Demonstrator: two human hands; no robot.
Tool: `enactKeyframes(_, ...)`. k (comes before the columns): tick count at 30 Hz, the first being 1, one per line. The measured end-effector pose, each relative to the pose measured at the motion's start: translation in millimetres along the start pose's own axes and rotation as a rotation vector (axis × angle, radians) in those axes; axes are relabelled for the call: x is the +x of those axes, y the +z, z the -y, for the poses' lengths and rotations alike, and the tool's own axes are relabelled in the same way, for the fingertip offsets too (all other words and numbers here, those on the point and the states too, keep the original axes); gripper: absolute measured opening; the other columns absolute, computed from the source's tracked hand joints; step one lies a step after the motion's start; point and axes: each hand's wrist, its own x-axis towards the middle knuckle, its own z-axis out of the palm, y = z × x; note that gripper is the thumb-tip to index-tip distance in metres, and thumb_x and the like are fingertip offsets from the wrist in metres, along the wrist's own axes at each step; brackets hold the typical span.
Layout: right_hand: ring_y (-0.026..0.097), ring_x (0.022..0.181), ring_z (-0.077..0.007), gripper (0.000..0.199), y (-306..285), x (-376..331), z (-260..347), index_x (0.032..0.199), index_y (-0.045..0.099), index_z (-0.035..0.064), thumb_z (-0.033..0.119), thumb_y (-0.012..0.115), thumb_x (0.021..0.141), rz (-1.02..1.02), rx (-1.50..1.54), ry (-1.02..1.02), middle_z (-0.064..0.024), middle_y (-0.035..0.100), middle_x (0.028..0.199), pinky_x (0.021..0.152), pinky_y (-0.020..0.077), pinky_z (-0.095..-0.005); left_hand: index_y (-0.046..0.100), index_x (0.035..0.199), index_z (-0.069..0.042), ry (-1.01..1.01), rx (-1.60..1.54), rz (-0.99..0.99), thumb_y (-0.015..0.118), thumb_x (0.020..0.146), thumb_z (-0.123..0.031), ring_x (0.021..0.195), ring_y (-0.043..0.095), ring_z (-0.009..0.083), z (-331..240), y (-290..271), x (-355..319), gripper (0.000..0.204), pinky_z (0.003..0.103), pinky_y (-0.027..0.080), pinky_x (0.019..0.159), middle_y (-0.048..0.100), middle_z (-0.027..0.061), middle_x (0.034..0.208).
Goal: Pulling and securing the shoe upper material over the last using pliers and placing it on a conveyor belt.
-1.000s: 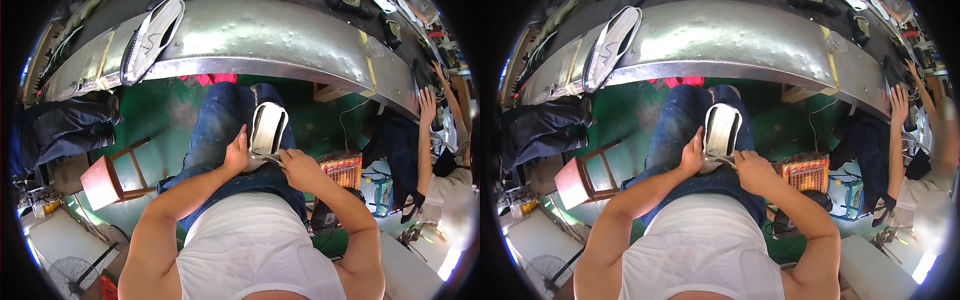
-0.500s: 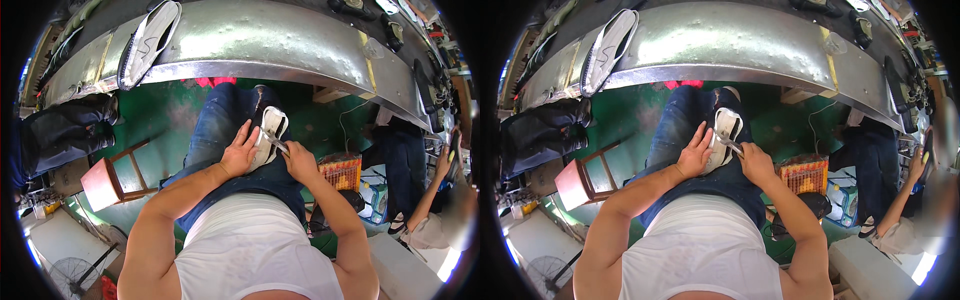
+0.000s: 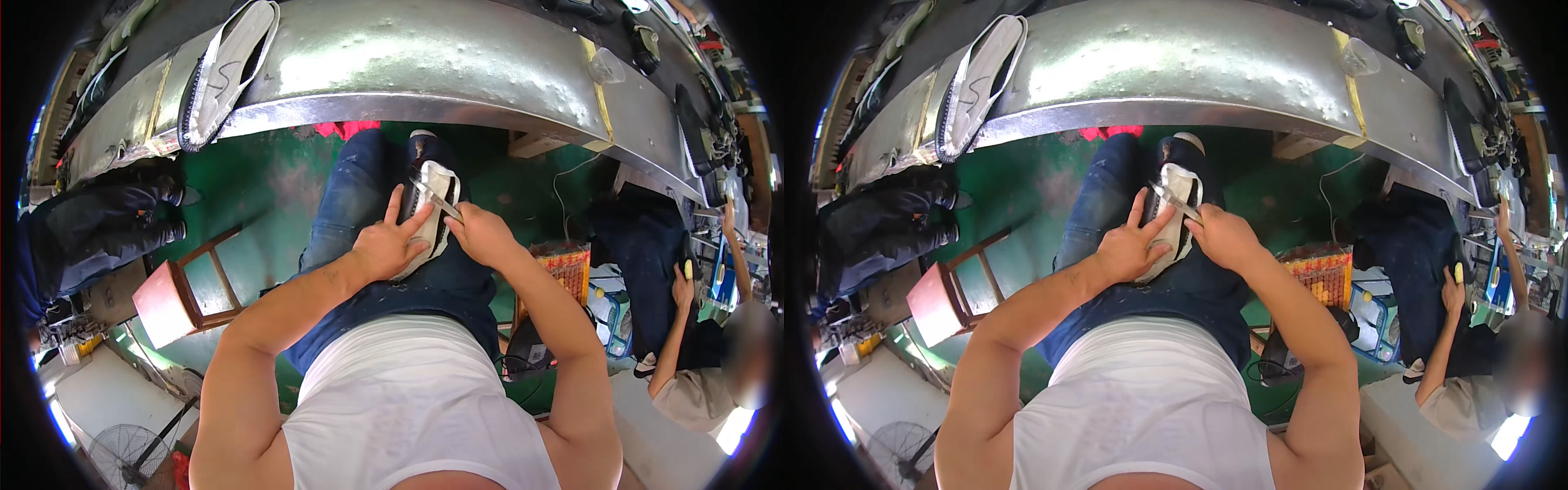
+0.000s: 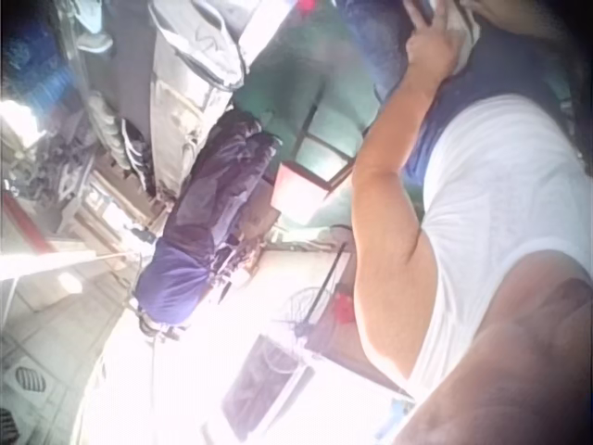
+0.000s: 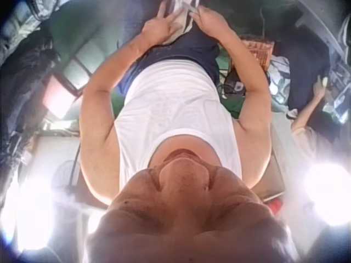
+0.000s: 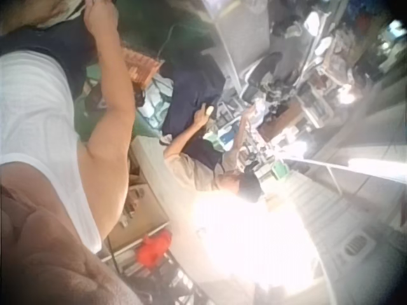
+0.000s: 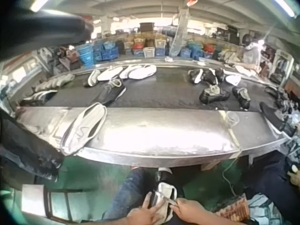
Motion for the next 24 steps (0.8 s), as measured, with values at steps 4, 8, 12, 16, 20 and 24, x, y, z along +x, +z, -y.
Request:
enactKeyframes(4,0.065,0.081,-0.0426,0.033,-8.1,-9.8,13.5,0.095,0.056,-0.0010,0.032,0.055,0.098,0.067,-0.035,0.057,-0.0226,0.065,0.089,0.071,0.0519,-0.0497,0.016,0.157,-0.008,0.069,-0.506,-0.465,0.054,0.098,-0.034,0.123,0.056,0.0431,51.3,75.5,-9.8,0.074,0.038,0.044,0.104,0.019,0.0321,0.157)
enactKeyframes(8,0.065,0.085,-0.0419,0.033,8.5,-40.7,11.3,0.102,0.058,0.0001,0.033,0.055,0.098,-0.031,0.186,-0.113,-0.0222,0.066,0.094,0.073,0.0514,-0.0496,0.010,0.155,0.003,-0.143,-0.746,-0.141,0.060,0.096,-0.028,0.136,0.045,0.0374,39.9,56.3,-25.3,0.083,0.036,0.035,0.112,0.045,0.0312,0.143)
enactKeyframes(12,0.065,0.087,-0.0416,0.036,13.4,-53.4,17.6,0.104,0.059,0.0005,0.035,0.053,0.098,0.151,0.061,-0.033,-0.0221,0.066,0.096,0.075,0.0511,-0.0492,0.008,0.156,-0.001,-0.074,-0.685,-0.140,0.064,0.093,-0.029,0.134,0.048,0.0369,43.9,57.1,-23.1,0.088,0.035,0.036,0.111,0.048,0.0314,0.141)
enactKeyframes(16,0.065,0.087,-0.0425,0.040,3.8,-50.5,20.6,0.103,0.060,-0.0008,0.038,0.050,0.100,0.272,0.009,0.111,-0.0220,0.067,0.095,0.077,0.0511,-0.0488,0.008,0.158,-0.007,-0.027,-0.621,-0.086,0.071,0.086,-0.026,0.127,0.053,0.0387,36.9,44.8,-26.5,0.097,0.036,0.039,0.109,0.048,0.0315,0.140)
enactKeyframes(20,0.067,0.082,-0.0379,0.042,12.5,-68.8,1.6,0.104,0.060,-0.0023,0.037,0.048,0.101,0.093,0.346,0.129,-0.0195,0.068,0.089,0.076,0.0523,-0.0436,0.015,0.155,-0.006,-0.054,-0.361,0.008,0.073,0.080,-0.020,0.123,0.054,0.0418,14.8,-13.3,-34.5,0.096,0.040,0.042,0.107,0.050,0.0303,0.137)
enactKeyframes(24,0.065,0.075,-0.0174,0.039,20.7,-83.4,-9.9,0.106,0.060,-0.0033,0.033,0.048,0.103,-0.209,0.714,0.182,-0.0111,0.067,0.085,0.071,0.0510,-0.0309,0.028,0.149,-0.004,0.203,-0.391,-0.420,0.081,0.069,-0.005,0.109,0.065,0.0307,15.7,-68.1,-49.1,0.096,0.036,0.051,0.095,0.064,0.0208,0.119)
